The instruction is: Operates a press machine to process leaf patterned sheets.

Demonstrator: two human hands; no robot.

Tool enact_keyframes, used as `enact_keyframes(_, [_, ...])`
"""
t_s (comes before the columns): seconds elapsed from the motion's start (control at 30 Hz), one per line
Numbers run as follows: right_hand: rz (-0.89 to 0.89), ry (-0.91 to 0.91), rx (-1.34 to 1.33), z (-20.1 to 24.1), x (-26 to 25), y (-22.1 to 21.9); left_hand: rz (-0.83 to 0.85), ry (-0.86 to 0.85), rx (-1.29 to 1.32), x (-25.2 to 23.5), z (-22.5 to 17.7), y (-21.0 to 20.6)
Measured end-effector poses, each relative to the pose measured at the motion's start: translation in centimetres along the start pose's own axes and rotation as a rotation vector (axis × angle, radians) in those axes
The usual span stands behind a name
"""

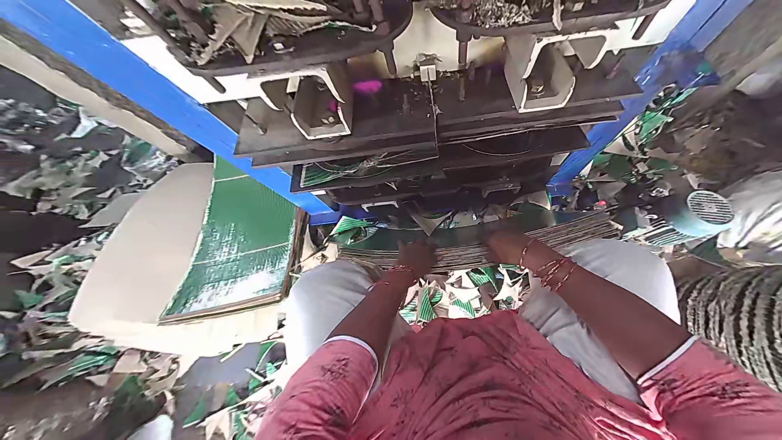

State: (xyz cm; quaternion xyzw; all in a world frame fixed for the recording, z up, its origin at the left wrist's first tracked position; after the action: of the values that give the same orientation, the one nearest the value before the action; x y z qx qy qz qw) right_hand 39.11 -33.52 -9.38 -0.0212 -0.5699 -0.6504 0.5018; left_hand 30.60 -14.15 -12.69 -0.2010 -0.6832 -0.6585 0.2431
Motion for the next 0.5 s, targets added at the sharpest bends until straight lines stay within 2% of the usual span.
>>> enact_keyframes(0.07, [-0.028,0.003,-0.006,0.1,0.1,0.4,-0.055,0.048,0.016,0.0,0.0,1.0])
enact_keyframes(0.17, [-0.077,0.000,-0.021,0.9,0.8,1.6,-0.348,0.164,0.220,1.8,1.6,4.4])
enact_keyframes(0.27, [-0.110,0.043,-0.075,1.3,1.6,2.2,-0.618,0.381,0.457,4.7,5.0,6.6])
enact_keyframes(0.33, [-0.092,0.047,-0.094,1.3,1.6,2.2,-0.740,0.510,0.451,5.7,7.1,7.8])
enact_keyframes(0.4, [-0.082,0.044,-0.109,1.2,1.5,2.3,-0.852,0.528,0.380,4.8,8.9,8.5])
enact_keyframes(0.5, [-0.102,0.070,-0.120,1.2,1.4,2.3,-0.832,0.451,0.280,2.8,9.6,8.2])
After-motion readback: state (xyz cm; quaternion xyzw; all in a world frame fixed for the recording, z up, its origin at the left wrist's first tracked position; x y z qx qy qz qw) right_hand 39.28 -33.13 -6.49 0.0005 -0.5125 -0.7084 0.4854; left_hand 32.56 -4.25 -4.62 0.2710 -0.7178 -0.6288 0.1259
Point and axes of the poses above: each hand's wrist, its own x-axis away from the middle knuckle, its own y-axis out of the back of the hand, z = x × y, the point moved 3 cm from there along -x, towards the middle knuckle, and after that the axes turned 10 degrees about -x, right-handed, at the moved point
